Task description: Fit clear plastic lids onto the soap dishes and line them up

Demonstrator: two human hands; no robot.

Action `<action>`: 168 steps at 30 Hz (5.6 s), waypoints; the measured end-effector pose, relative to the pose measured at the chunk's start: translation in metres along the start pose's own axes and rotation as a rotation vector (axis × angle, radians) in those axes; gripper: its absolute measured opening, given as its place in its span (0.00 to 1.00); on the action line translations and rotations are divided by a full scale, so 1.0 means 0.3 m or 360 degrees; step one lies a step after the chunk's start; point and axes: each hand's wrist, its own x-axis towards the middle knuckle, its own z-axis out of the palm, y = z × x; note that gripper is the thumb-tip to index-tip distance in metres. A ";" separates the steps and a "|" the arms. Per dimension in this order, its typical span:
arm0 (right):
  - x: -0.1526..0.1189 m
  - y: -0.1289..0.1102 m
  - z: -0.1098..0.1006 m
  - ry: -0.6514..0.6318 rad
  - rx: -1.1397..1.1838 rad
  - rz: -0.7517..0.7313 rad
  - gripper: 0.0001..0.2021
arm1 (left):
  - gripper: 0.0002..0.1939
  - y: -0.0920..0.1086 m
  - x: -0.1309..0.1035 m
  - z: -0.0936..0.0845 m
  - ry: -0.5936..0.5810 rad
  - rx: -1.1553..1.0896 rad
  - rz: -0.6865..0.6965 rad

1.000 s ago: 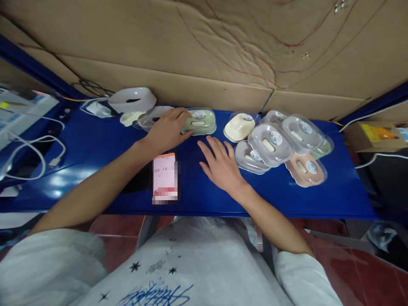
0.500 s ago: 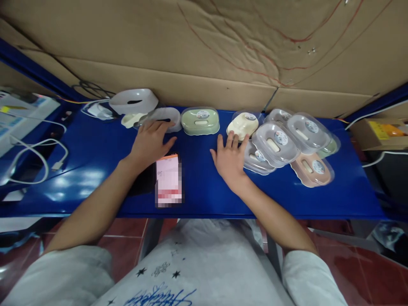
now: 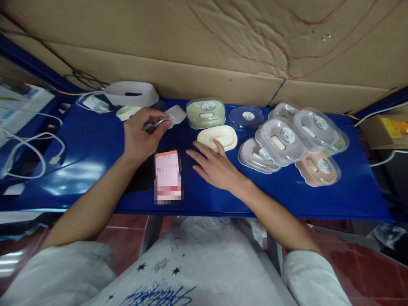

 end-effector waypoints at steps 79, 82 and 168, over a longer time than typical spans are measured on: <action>0.017 0.118 -0.087 -0.0135 -0.0588 0.0651 0.30 | 0.13 0.080 -0.037 -0.009 -0.0790 0.0631 0.0216; 0.006 0.088 -0.092 -0.0111 -0.0478 0.0464 0.29 | 0.12 0.061 -0.034 -0.023 -0.0759 0.0607 0.0165; 0.004 0.123 0.071 0.0470 -0.0005 0.0141 0.29 | 0.20 0.039 -0.029 0.000 -0.0801 0.0125 0.0552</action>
